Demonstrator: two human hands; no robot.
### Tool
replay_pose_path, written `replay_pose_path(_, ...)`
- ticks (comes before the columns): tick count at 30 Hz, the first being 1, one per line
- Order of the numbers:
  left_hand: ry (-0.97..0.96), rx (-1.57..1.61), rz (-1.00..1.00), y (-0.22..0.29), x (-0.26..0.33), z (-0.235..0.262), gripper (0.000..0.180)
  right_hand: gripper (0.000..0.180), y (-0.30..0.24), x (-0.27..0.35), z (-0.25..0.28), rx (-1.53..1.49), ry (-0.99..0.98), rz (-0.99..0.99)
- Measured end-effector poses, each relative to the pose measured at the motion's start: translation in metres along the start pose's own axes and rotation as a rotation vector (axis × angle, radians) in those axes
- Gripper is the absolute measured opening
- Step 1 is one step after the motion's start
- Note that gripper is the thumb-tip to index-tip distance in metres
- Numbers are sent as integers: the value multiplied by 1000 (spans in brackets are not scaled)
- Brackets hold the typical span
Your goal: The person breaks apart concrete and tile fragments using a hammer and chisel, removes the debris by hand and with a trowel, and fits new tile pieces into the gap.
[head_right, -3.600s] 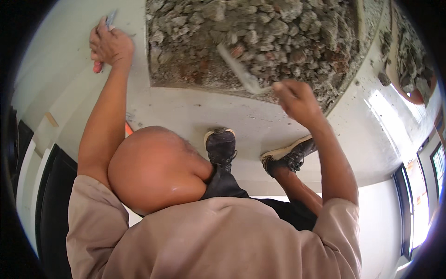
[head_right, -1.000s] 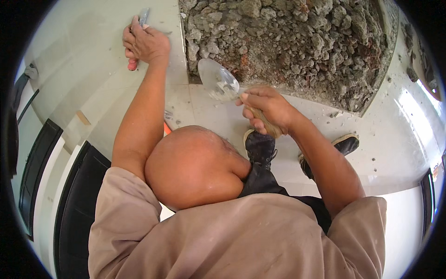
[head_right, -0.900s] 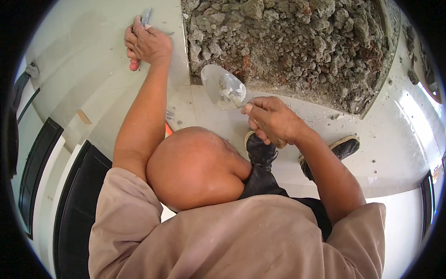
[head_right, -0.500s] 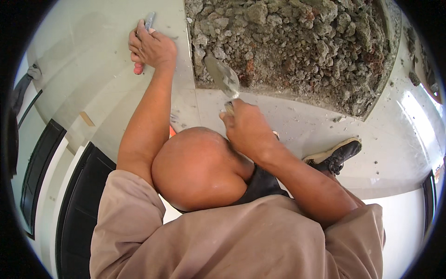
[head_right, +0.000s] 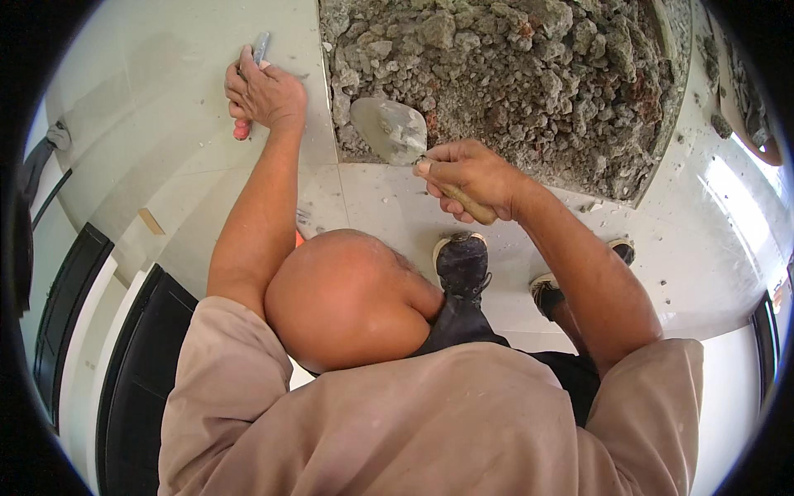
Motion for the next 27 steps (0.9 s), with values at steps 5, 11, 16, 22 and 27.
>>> replay_pose_path(5,19,-26,-5,-5,3,1,46,31,15,21,-24,185,185,-63)
replay_pose_path(11,25,-23,-1,3,0,3,44,31,-17,6,-58,236,199,-88)
replay_pose_path(16,15,-16,1,-3,3,3,44,31,-9,15,-23,-392,3,-116)
replay_pose_path(22,59,9,-25,-8,3,0,45,33,-12,40,-4,165,295,280)
replay_pose_path(27,44,9,-2,0,1,2,44,29,-30,42,-7,1222,1331,917)
Point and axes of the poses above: each hand's wrist, its own x-axis away from the middle knuckle, its own z-axis out of the back of the hand, y = z × x, the point moved 4 cm from there along -x, towards the middle knuckle, and after that the axes turned 3 degrees about -z, right-handed, at the moved point
